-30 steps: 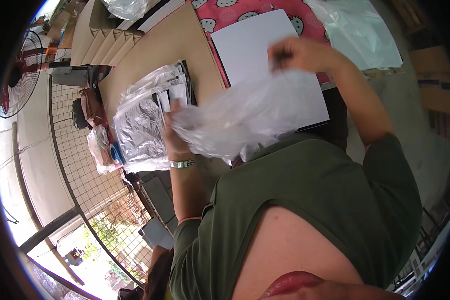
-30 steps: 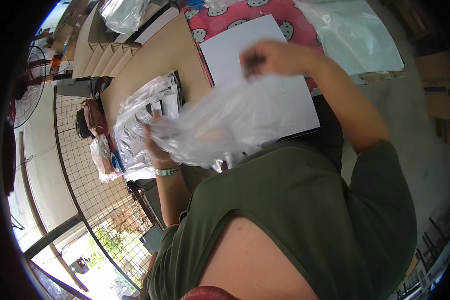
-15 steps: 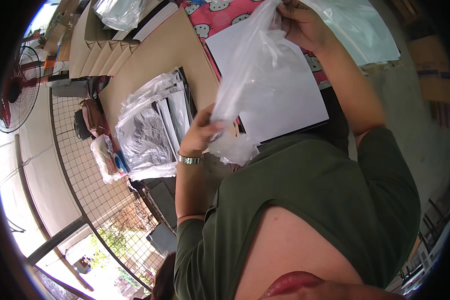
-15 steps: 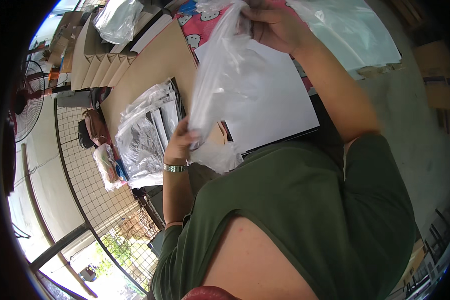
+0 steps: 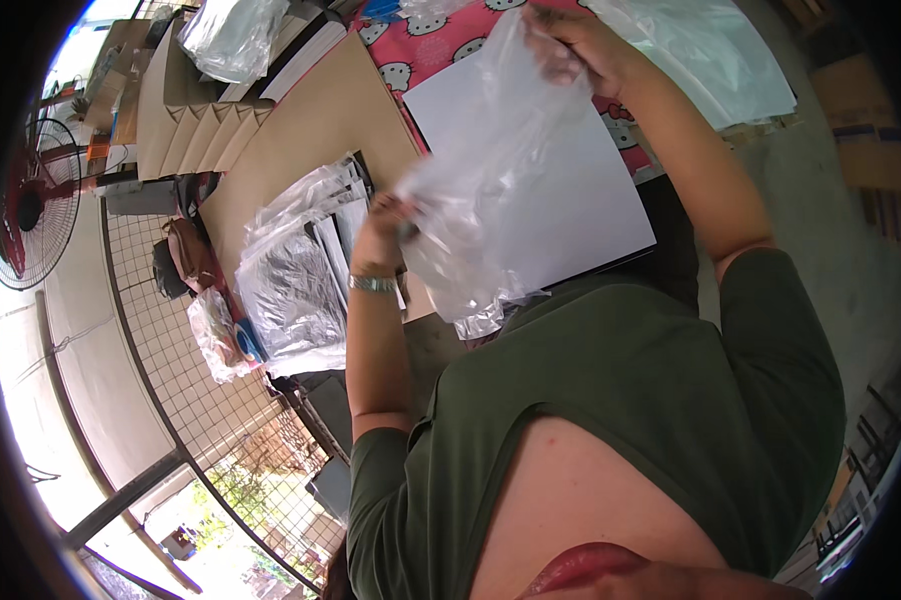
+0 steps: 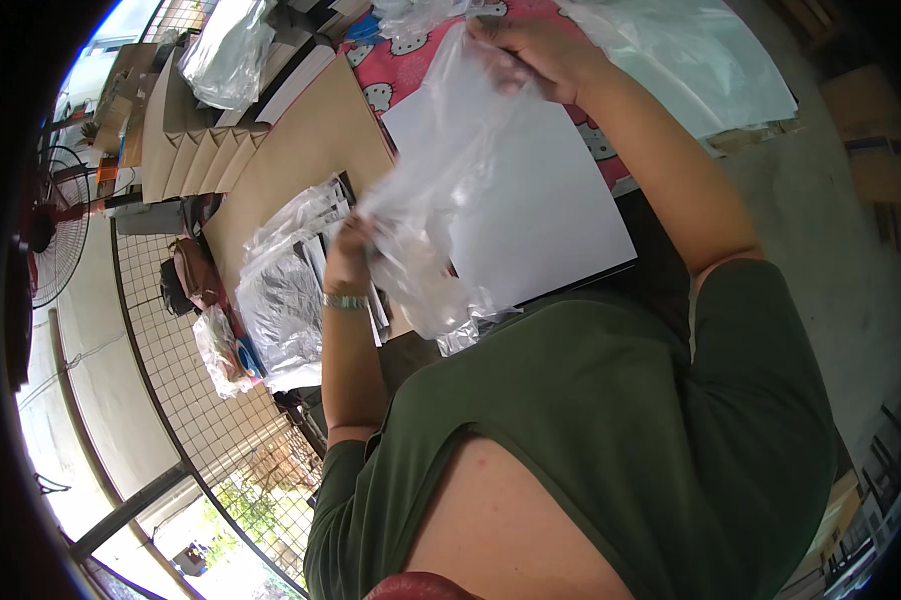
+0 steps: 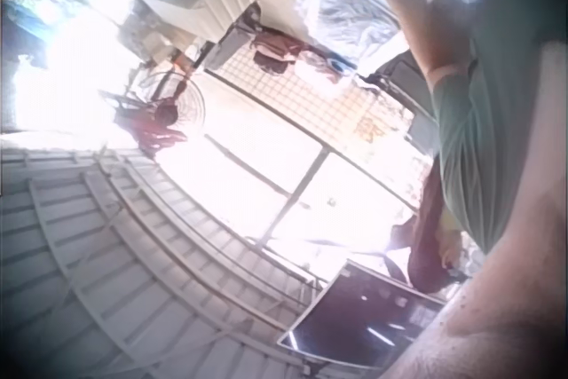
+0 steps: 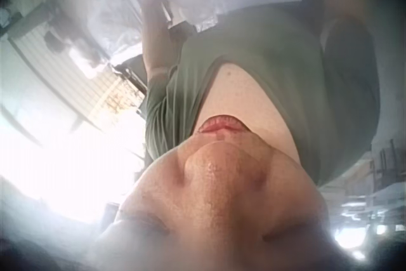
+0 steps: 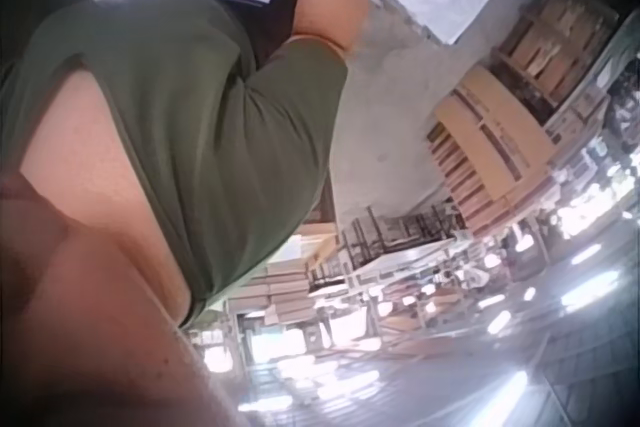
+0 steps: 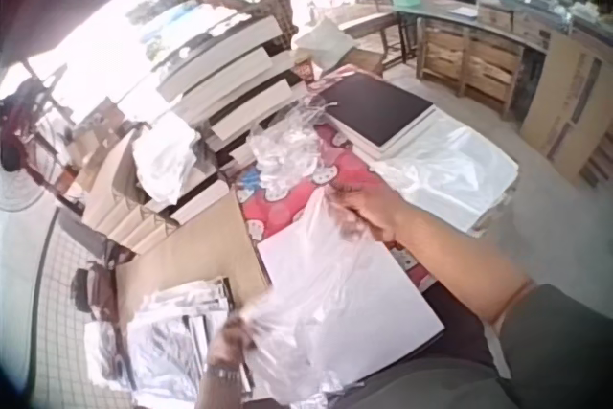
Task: The person places flat black objects into clear plastic bags, smooths the bags, and stacks the packaged items on the table.
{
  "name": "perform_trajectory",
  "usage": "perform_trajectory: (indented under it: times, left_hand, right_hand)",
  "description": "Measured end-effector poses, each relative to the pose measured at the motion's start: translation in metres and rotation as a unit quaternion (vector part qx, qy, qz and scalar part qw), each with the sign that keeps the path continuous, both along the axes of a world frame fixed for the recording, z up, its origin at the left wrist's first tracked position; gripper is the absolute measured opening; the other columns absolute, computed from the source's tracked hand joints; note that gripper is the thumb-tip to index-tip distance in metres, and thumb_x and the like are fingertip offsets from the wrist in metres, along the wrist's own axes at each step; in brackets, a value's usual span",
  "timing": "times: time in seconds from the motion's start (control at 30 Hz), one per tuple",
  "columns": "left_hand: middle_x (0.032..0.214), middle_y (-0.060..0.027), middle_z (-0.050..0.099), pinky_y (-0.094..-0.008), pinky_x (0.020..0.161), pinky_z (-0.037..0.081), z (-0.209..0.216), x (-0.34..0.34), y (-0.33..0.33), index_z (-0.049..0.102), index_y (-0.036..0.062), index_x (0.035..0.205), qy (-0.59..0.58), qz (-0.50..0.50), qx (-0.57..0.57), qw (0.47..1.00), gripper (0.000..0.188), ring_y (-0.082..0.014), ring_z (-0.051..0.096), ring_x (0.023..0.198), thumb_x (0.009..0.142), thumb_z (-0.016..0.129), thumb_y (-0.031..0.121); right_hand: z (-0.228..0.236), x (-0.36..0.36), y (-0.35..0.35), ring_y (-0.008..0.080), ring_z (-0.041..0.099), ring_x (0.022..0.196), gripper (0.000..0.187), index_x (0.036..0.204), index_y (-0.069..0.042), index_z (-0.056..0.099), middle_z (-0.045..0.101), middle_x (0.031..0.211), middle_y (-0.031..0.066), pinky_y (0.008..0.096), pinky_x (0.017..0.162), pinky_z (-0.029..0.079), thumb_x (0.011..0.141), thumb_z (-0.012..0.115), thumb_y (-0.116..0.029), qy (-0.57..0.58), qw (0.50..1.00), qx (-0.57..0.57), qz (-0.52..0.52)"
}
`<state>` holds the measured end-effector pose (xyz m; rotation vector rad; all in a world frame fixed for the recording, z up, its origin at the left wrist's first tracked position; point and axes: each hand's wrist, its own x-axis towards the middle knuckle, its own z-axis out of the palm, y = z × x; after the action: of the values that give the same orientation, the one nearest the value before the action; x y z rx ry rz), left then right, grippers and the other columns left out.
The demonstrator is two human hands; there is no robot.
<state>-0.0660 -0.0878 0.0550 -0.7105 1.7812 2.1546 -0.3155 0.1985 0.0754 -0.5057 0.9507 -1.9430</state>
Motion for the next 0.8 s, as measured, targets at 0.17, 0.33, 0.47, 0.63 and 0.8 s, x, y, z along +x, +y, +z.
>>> perform_trajectory:
  times: [0.17, 0.33, 0.47, 0.63, 0.8]
  left_hand:
    - [0.088, -0.0049, 0.062, -0.0299, 0.059, 0.046, -0.026, -0.073, -0.045, 0.06, 0.0082, 0.102, 0.15, 0.171, 0.138, 0.964, 0.024, -0.0164, 0.059, 0.076, 0.083, 0.052, 0.019]
    - [0.091, -0.0087, 0.063, -0.0354, 0.063, 0.047, -0.071, -0.158, -0.033, 0.061, 0.0028, 0.098, 0.036, 0.164, -0.282, 0.945, 0.024, -0.0191, 0.06, 0.079, 0.081, 0.048, 0.014]
    - [0.085, -0.0084, 0.063, -0.0322, 0.062, 0.046, -0.11, -0.17, -0.076, 0.063, 0.0, 0.09, -0.025, 0.164, -0.413, 0.895, 0.022, -0.0186, 0.059, 0.075, 0.082, 0.049, 0.014]
    - [0.077, -0.0065, 0.06, -0.0309, 0.055, 0.045, -0.043, -0.142, -0.046, 0.063, 0.0019, 0.087, 0.069, 0.17, -0.268, 0.946, 0.025, -0.0178, 0.056, 0.061, 0.083, 0.05, 0.022]
    - [0.08, -0.0083, 0.061, -0.0273, 0.049, 0.046, 0.126, -0.092, -0.008, 0.06, 0.0053, 0.101, 0.09, 0.308, -0.115, 0.94, 0.028, -0.0145, 0.056, 0.059, 0.087, 0.043, 0.022]
  right_hand:
    - [-0.033, -0.04, -0.001, 0.0063, 0.043, 0.067, 0.029, 0.102, -0.011, 0.058, 0.05, 0.077, -0.0043, 0.0225, 0.061, 0.039, 0.079, 0.066, -0.026, 0.039, 0.988, 0.142, -0.047]
    - [-0.07, -0.073, -0.036, 0.0216, 0.056, 0.084, 0.03, 0.106, -0.004, 0.057, 0.06, 0.093, 0.0057, 0.0321, 0.073, 0.045, 0.076, 0.057, -0.011, 0.368, 0.82, 0.392, -0.196]
    - [-0.093, -0.084, -0.075, 0.0364, 0.056, 0.095, 0.032, 0.103, 0.0, 0.06, 0.062, 0.099, 0.0187, 0.042, 0.08, 0.044, 0.073, 0.052, -0.007, 0.673, 0.484, 0.548, -0.109]
    - [-0.054, -0.052, -0.042, 0.0262, 0.06, 0.086, 0.024, 0.093, 0.003, 0.063, 0.065, 0.085, 0.0135, 0.0364, 0.075, 0.048, 0.079, 0.052, -0.013, 0.51, 0.686, 0.449, -0.262]
    - [0.1, -0.026, 0.011, 0.0175, 0.054, 0.054, 0.014, 0.089, 0.002, 0.06, 0.059, 0.066, 0.0087, 0.0276, 0.055, 0.046, 0.083, 0.054, -0.008, 0.196, 0.914, 0.282, -0.218]
